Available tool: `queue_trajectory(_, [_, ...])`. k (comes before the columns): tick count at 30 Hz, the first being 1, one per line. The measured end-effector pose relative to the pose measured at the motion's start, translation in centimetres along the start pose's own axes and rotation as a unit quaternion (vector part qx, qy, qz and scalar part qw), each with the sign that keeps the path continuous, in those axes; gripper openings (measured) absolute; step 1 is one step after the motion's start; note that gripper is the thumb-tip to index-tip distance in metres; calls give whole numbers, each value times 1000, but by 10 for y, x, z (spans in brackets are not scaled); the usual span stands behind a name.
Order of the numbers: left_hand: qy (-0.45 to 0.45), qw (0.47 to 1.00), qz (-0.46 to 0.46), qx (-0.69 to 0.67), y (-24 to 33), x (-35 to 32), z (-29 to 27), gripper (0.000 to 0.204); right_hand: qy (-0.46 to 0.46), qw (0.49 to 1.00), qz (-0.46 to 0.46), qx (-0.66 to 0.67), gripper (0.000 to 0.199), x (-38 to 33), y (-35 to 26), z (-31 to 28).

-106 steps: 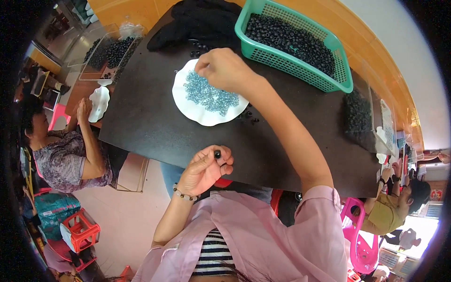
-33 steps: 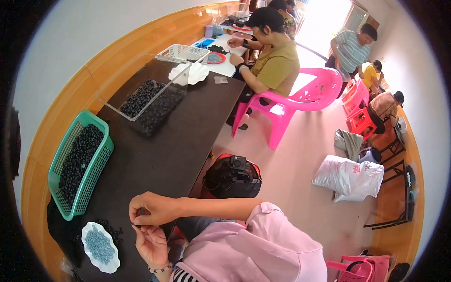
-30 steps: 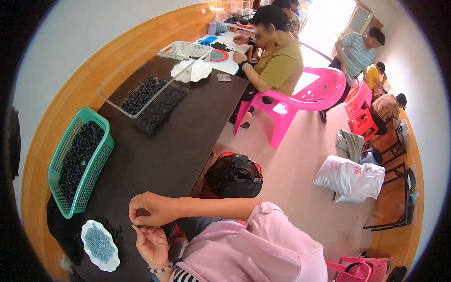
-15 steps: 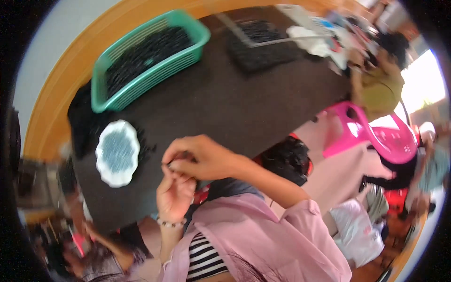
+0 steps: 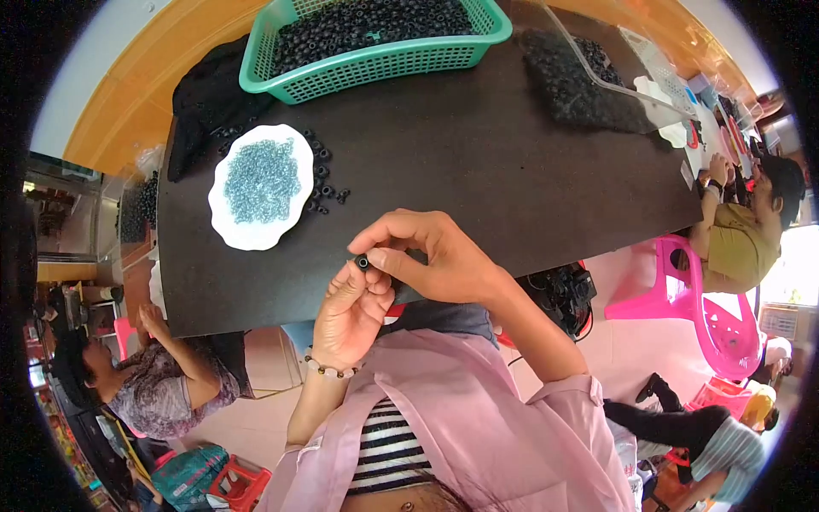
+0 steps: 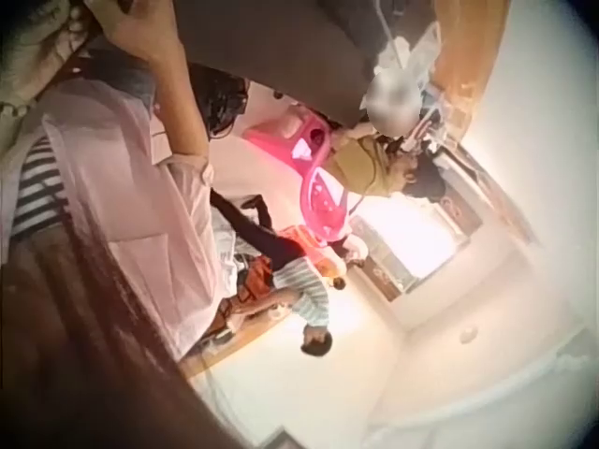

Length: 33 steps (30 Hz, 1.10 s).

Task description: The recorder is manually sorting and inspecting small black round components from a green basket on a production table.

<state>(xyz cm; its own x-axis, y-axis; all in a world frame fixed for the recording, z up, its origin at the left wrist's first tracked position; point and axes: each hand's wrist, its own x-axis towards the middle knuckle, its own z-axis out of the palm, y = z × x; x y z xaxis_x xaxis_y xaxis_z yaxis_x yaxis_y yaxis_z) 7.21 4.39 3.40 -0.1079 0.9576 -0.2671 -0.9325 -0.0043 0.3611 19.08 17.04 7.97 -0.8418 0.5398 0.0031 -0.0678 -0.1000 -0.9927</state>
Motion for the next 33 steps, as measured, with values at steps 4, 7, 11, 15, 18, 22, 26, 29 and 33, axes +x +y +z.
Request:
queue_trajectory(4, [16, 1000, -3, 0, 2, -6, -6, 20, -43, 997, 21, -65, 16, 2, 0, -3])
queue_trajectory(7, [37, 999, -8, -5, 8, -11, -4, 24, -34, 992, 28, -122, 15, 8, -2, -12])
queue_trajectory(11, [39, 998, 1, -56, 15, -18, -12, 26, 29, 966, 29, -257, 14, 30, -1, -33])
queue_trajectory(15, [37, 996, 3, -81, 16, -19, -16, 26, 33, 940, -8, -341, 14, 54, -1, -39])
queue_trajectory(18, [38, 995, 1, -87, 15, -18, -16, 26, -5, 918, -90, -387, 15, 69, 3, -32])
queue_trajectory(22, [35, 996, 5, -87, 15, -17, -18, 28, -29, 874, -179, -451, 18, 85, 12, -18])
queue_trajectory(26, [33, 997, 5, -64, 14, -18, -20, 28, -31, 841, -177, -511, 20, 95, 19, -13])
queue_trajectory(29, [29, 997, 12, -69, 13, -18, -19, 28, -36, 826, -152, -541, 19, 99, 20, -12])
queue_trajectory(33, [22, 998, 17, -64, 12, -18, -18, 29, -39, 817, -139, -558, 15, 102, 27, -16])
